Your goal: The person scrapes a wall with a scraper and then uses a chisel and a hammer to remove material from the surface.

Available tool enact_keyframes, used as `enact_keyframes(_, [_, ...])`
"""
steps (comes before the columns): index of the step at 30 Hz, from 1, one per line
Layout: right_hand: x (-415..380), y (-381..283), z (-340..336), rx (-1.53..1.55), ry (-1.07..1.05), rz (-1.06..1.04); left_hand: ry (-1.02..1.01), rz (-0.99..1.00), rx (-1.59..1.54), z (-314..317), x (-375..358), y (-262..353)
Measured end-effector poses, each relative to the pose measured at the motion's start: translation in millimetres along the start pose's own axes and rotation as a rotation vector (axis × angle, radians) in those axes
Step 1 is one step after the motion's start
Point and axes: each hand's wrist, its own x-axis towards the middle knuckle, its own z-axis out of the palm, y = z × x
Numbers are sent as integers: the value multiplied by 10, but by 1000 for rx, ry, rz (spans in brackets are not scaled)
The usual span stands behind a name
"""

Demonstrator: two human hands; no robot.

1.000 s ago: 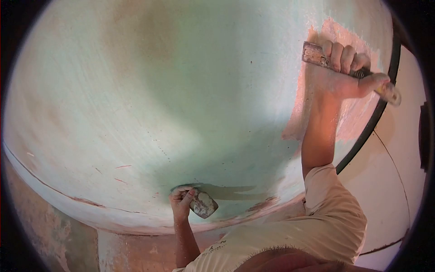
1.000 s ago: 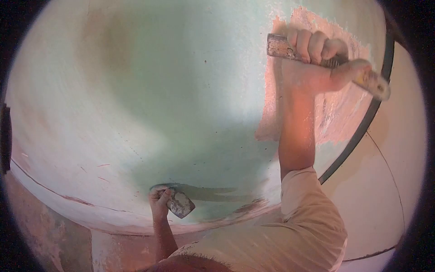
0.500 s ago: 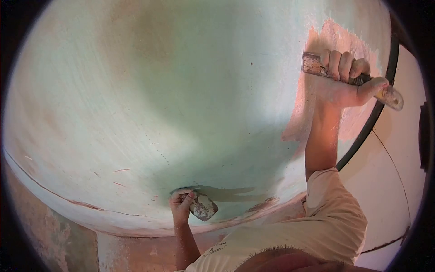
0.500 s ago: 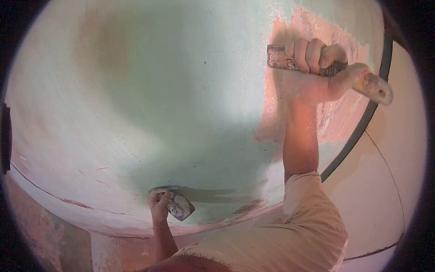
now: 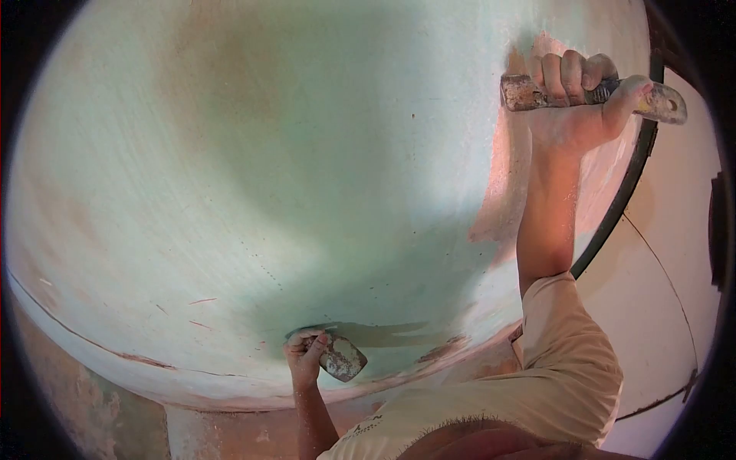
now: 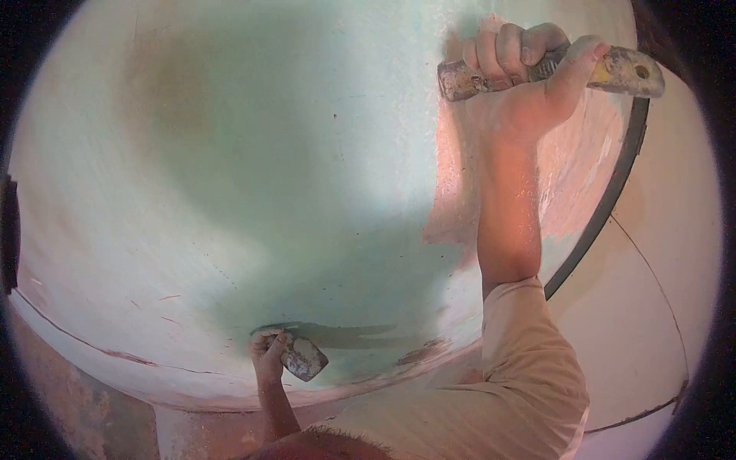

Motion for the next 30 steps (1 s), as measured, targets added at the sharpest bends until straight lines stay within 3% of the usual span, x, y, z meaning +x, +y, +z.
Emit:
enact_keyframes(6, [-81,33,-259,134,-69,-12,-2,-3,-26,47,-16,44])
enact_keyframes(9, [60,8,-11,-83,46,-39,-3,9,-18,26,-11,31])
enact_keyframes(13, [-7,48,-101,-5,25,-96,22,-3,-22,49,-16,34])
enact_keyframes(16, [-124,19,-253,86,-18,-1,16,-7,-13,41,-15,22])
enact_keyframes(22, [59,74,-3,-78,55,-138,11,-9,37,8,-17,12])
enact_keyframes(26, [6,131,-338,224,-66,-114,37,-10,-6,-16,-12,-46])
enact_keyframes(30, [-199,154,-420,235,61,-175,39,22,-6,48,-15,12])
